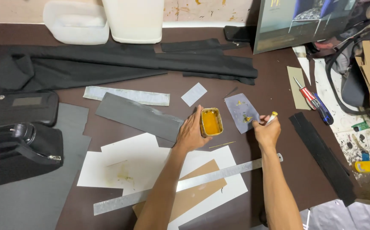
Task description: Assembling leather bag components by measuring, applying glue, and bonding pieces together.
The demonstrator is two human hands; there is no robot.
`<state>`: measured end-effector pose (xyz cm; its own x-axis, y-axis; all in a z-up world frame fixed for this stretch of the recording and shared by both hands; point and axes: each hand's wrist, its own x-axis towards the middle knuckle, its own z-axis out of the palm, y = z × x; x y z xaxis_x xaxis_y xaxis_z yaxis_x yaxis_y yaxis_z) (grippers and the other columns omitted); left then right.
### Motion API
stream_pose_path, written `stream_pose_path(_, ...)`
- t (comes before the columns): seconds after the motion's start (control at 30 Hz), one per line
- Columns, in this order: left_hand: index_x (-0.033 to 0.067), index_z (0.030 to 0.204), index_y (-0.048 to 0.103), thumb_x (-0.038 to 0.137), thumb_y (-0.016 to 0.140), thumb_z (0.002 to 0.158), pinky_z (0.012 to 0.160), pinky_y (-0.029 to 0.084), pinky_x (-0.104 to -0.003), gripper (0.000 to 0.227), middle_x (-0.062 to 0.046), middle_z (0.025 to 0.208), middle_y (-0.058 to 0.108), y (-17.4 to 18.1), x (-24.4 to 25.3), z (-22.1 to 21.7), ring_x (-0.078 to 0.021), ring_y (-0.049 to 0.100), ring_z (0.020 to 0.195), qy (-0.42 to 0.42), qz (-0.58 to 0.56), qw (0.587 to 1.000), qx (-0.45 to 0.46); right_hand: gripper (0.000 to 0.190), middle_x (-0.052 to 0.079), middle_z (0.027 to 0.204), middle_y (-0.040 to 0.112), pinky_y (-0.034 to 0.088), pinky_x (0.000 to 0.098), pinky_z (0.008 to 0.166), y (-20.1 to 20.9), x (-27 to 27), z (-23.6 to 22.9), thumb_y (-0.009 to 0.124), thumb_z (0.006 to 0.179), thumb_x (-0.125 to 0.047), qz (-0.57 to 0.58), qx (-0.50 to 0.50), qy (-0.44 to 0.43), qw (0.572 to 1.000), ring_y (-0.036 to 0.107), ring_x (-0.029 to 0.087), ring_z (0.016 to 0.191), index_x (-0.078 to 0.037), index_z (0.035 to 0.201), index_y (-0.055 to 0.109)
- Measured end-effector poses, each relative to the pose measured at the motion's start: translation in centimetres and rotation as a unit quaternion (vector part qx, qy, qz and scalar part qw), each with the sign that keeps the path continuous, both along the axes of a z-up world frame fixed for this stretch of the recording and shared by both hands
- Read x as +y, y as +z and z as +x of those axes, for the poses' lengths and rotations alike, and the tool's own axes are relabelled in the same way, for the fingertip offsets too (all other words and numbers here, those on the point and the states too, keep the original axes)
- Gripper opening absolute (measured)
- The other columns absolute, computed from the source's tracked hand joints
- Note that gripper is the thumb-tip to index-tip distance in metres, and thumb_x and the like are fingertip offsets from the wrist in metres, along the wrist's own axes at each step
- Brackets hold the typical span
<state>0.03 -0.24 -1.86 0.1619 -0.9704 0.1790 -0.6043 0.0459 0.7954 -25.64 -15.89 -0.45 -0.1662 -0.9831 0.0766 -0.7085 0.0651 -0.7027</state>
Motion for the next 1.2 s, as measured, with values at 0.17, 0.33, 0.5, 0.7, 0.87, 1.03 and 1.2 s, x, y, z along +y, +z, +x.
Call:
stream_pose_path(0.17,-0.0007,0.163,0.018,0.028,0.093,0.064,0.117,0.036,-0.046,0.127,-0.021,0.158,0.042,-0.5,-0.1,0.0,-0.0354,0.043,0.145,0.0,-0.013,1.0,-0.016,0.028,0.015,0.073,0.067,0.051,0.0368,0.063,4.3,4.0,4.6,0.082,0.079,-0.001,-0.13,-0.053,0.033,0.99,0.065,0.022,0.066,-0.004,0.085,0.055)
stream_pose_path(0.33,-0.0027,0.162,0.019,0.029,0.091,0.067,0.118,0.036,-0.045,0.123,-0.024,0.157,0.043,0.1,0.1,0.2,-0.0356,0.043,0.146,-0.003,0.0,1.0,-0.017,0.026,0.02,0.068,0.068,0.051,0.0444,0.057,9.6,8.9,9.8,0.078,0.081,0.005,-0.263,-0.004,0.2,0.944,0.07,0.044,0.069,-0.002,0.075,0.054)
stream_pose_path(0.5,-0.0081,0.161,0.002,0.023,0.087,0.07,0.117,0.036,-0.048,0.128,-0.027,0.159,0.039,1.0,0.4,0.0,-0.0386,0.042,0.147,-0.002,-0.005,1.0,0.012,0.043,0.003,0.077,0.078,0.06,0.0328,0.065,4.6,10.9,8.7,0.062,0.1,-0.035,-0.305,0.027,0.379,0.873,0.077,0.025,0.077,-0.013,0.064,0.054)
stream_pose_path(0.7,-0.0115,0.157,-0.016,0.018,0.095,0.059,0.121,0.032,-0.048,0.15,-0.026,0.162,0.036,1.1,0.5,0.1,-0.0406,0.039,0.148,-0.018,0.004,1.0,0.017,0.035,0.011,0.09,0.08,0.055,0.038,0.062,6.0,12.3,9.3,0.084,0.082,-0.019,-0.185,-0.04,0.383,0.904,0.074,0.032,0.072,-0.011,0.073,0.052)
stream_pose_path(0.87,-0.0119,0.158,-0.014,0.011,0.09,0.063,0.12,0.034,-0.048,0.142,-0.028,0.161,0.037,1.3,0.5,-0.2,-0.0421,0.04,0.146,-0.012,-0.005,1.0,0.025,0.011,0.013,0.081,0.073,0.055,0.0387,0.069,5.2,8.8,11.9,0.072,0.096,-0.012,-0.213,-0.054,0.254,0.942,0.071,0.029,0.075,-0.005,0.105,0.069)
stream_pose_path(1.03,-0.0099,0.159,-0.011,0.015,0.088,0.066,0.118,0.035,-0.045,0.138,-0.024,0.162,0.035,0.5,0.5,-0.1,-0.0381,0.038,0.149,-0.008,0.003,1.0,-0.018,0.03,0.017,0.096,0.068,0.055,0.0464,0.077,2.1,7.7,13.3,0.079,0.09,-0.022,-0.156,-0.027,0.326,0.932,0.07,0.04,0.091,-0.007,0.11,0.063)
stream_pose_path(1.2,-0.0115,0.159,-0.009,0.009,0.087,0.068,0.118,0.034,-0.05,0.134,-0.034,0.164,0.023,-0.1,0.1,-0.9,-0.045,0.029,0.152,-0.016,-0.022,0.998,-0.064,0.02,0.018,0.094,0.059,0.051,0.0487,0.079,4.3,8.6,10.4,0.051,0.105,-0.013,-0.126,0.081,0.335,0.93,0.064,0.043,0.091,-0.003,0.119,0.059)
